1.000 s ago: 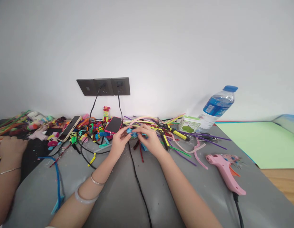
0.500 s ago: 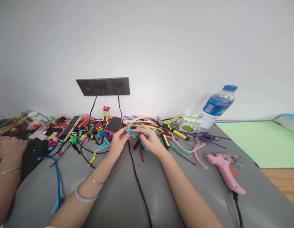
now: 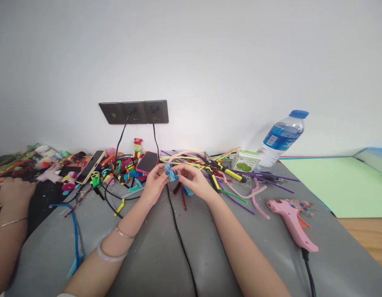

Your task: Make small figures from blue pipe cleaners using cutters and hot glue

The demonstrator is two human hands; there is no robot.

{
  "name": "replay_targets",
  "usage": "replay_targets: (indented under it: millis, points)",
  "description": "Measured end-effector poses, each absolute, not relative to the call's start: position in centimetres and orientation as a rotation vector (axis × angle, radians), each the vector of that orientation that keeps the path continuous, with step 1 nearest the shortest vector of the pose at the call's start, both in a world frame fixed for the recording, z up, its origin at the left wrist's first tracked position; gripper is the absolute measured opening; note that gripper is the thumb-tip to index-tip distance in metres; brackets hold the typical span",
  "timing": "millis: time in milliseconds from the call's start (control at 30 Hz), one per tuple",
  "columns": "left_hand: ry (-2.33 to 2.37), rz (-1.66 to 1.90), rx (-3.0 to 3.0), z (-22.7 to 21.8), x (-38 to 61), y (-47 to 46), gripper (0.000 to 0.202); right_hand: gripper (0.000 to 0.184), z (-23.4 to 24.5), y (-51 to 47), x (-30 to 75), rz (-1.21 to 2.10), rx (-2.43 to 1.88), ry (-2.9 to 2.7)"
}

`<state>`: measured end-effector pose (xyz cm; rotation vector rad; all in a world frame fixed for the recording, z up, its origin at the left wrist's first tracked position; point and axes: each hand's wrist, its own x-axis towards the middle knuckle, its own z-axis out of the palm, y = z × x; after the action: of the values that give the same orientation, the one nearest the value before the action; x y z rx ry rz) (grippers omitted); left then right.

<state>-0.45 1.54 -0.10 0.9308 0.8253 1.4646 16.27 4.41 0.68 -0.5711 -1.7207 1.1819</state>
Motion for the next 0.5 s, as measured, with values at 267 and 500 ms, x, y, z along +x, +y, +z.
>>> replay_targets:
  millis: [267,500]
  points:
    - [0.82,1.437,0.863,0.17,-0.51,1.52,0.042,0.024,0.3,4.47,16.28,1.138,-0.547,-1.767]
    - [0.861,1.433,0.892,-0.02,-0.64,1.59,0.042,0.023,0.83,4.18,16.18,1.031,-0.596,-1.844]
